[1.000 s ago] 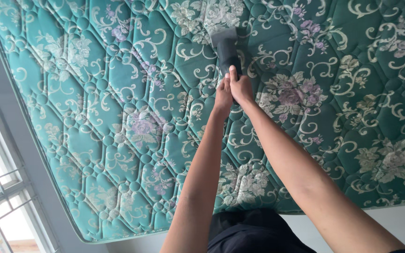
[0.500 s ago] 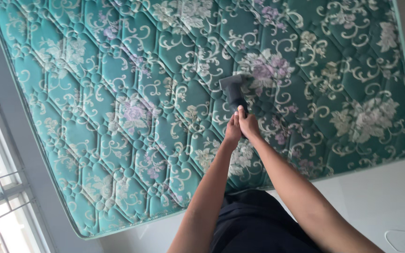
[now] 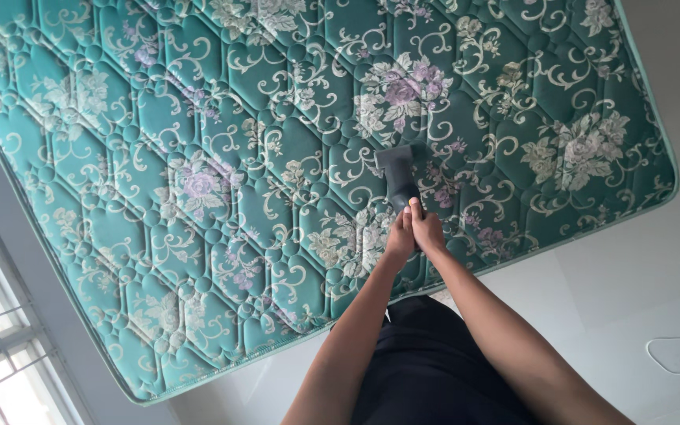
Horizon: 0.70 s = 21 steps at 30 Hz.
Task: The person uses a handheld vacuum cleaner to clean the surface of a green floral mattress. They move the vacuum head back and forth across the mattress in a systematic pattern, covering the edges and the center area.
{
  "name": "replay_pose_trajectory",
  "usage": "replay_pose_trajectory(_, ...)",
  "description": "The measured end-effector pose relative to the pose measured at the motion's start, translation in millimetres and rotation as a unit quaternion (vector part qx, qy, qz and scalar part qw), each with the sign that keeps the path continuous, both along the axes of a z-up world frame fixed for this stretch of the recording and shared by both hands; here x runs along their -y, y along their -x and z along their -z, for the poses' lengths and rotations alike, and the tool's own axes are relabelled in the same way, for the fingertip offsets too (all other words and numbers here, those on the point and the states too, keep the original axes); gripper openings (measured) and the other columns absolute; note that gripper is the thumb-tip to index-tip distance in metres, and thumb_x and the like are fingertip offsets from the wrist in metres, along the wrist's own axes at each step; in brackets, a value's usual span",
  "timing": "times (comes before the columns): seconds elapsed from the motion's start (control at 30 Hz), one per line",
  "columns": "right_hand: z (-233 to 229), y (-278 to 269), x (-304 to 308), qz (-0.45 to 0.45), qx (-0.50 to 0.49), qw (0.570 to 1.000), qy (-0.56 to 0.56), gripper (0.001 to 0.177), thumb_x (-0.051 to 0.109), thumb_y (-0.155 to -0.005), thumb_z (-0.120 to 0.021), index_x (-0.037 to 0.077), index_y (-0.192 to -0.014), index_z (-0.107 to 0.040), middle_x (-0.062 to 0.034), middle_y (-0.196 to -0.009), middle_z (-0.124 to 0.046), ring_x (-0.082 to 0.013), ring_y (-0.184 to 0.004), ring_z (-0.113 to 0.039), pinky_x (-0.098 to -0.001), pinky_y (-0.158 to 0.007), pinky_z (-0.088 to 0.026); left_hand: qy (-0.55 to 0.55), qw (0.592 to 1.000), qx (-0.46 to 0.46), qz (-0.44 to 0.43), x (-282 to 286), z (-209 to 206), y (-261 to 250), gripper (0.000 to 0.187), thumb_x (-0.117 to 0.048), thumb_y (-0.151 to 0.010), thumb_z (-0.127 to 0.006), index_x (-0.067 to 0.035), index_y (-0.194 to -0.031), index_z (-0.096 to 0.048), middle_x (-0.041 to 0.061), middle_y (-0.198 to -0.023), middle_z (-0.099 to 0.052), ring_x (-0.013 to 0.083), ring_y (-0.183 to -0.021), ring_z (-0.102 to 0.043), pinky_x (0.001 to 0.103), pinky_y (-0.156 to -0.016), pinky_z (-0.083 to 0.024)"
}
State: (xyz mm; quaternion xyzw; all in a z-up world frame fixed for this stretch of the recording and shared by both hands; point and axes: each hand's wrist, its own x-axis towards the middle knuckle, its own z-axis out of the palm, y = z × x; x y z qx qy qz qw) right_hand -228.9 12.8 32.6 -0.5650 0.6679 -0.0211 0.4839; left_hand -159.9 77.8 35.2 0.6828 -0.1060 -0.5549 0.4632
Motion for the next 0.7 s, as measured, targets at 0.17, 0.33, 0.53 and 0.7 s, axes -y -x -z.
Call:
replay_pose_trajectory(0.17, -13, -13, 14, 0.026, 0.096, 0.994, -0.052, 0.08, 0.069, -0.094, -0.047, -0.006, -0.09, -0.074, -0.0278, -0.082, -0.074, -0.0429, -0.081, -0.074, -0.0499, -0.068, -0.054, -0.023, 1.0, 0.005, 0.011, 14, 20, -14, 0.054, -0.046, -0.11, -0.037, -0.002, -0.128, -0.064, 0.018, -0.106, -0.071, 0.0232, -0.096, -0.065, 0.037, -0.086, -0.053)
replay_pose_trajectory(0.33, 4, -67, 67, -0.036, 0.057, 0.998, -0.011, 0.08, 0.07, -0.096, -0.045, -0.004, -0.092, -0.075, -0.0269, -0.079, -0.074, -0.0395, -0.079, -0.075, -0.0472, -0.068, -0.054, 0.038, 0.998, -0.012, -0.056, 57, 28, -60, 0.054, -0.045, -0.109, -0.04, -0.002, -0.132, -0.062, 0.013, -0.11, -0.071, 0.0196, -0.101, -0.064, 0.034, -0.09, -0.051)
replay_pose_trajectory(0.53, 25, -153, 149, -0.047, 0.052, 0.997, 0.019, 0.081, 0.07, -0.096, -0.045, -0.004, -0.092, -0.074, -0.027, -0.077, -0.071, -0.0434, -0.082, -0.073, -0.0487, -0.07, -0.054, 0.035, 0.995, 0.006, -0.093, 142, 50, -141, 0.055, -0.046, -0.108, -0.041, -0.001, -0.134, -0.059, 0.011, -0.11, -0.07, 0.0165, -0.102, -0.064, 0.033, -0.09, -0.051)
replay_pose_trajectory(0.7, 46, -222, 230, -0.054, 0.018, 0.997, 0.057, 0.082, 0.071, -0.095, -0.047, -0.005, -0.088, -0.075, -0.03, -0.077, -0.07, -0.0459, -0.084, -0.072, -0.0518, -0.072, -0.053, 0.072, 0.994, 0.01, -0.084, 220, 65, -212, 0.058, -0.047, -0.109, -0.042, 0.003, -0.128, -0.065, 0.013, -0.108, -0.072, 0.0177, -0.099, -0.063, 0.034, -0.089, -0.052)
